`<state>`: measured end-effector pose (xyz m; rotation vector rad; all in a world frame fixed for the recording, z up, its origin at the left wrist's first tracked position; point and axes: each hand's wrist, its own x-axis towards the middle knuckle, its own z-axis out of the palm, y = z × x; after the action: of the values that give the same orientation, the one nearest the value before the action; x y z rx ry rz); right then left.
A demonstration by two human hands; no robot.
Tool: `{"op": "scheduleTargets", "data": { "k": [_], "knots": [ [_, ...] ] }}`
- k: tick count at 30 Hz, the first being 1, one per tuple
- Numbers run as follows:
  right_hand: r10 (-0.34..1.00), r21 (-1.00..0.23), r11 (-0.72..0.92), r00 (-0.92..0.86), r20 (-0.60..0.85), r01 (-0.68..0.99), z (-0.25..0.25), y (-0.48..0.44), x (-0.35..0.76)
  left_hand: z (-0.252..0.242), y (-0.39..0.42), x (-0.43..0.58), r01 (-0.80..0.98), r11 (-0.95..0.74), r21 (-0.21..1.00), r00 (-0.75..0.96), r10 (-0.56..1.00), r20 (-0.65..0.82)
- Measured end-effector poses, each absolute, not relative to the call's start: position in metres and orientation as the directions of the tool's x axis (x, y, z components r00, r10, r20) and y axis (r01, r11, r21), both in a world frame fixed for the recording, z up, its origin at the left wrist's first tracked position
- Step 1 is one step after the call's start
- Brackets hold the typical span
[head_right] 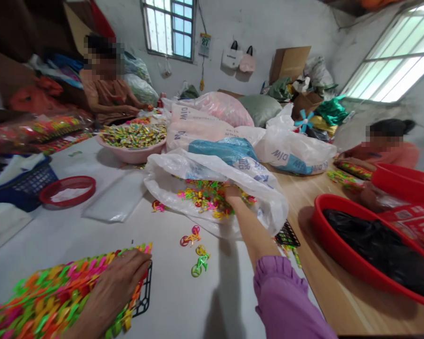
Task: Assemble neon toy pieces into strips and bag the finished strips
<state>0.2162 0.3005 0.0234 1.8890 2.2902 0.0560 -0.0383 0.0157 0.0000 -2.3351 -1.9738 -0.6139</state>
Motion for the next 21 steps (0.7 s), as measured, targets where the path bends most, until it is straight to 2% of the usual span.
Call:
{"op": "scheduleTargets", "data": {
  "k": [3, 6, 12, 16, 21],
  "knots": [
    [0.982, 0.134, 0.173, -0.16, -0.102, 0.976, 0.036, 0.301, 0.22, 0.001, 0.014, -0.036, 0.947, -0.171, 0.272, 0.08, 0.945, 0.317],
    [0.977, 0.138, 0.211, -0.209, -0.032, 0.968, 0.043, 0.29, 0.209, 0.0, 0.016, -0.036, 0.938, -0.152, 0.313, 0.047, 0.947, 0.318],
    [0.895, 0.072, 0.437, -0.441, 0.061, 0.897, 0.013, 0.255, 0.125, -0.003, 0.02, -0.037, 0.946, -0.128, 0.298, 0.048, 0.964, 0.261],
    [0.929, 0.064, 0.366, -0.369, 0.043, 0.929, -0.002, 0.255, 0.104, -0.001, 0.018, -0.035, 0.949, -0.119, 0.293, 0.045, 0.968, 0.248],
    [0.939, 0.042, 0.343, -0.344, 0.016, 0.938, 0.0, 0.255, 0.142, 0.005, 0.023, -0.038, 0.947, -0.088, 0.309, 0.017, 0.975, 0.223]
  ]
}}
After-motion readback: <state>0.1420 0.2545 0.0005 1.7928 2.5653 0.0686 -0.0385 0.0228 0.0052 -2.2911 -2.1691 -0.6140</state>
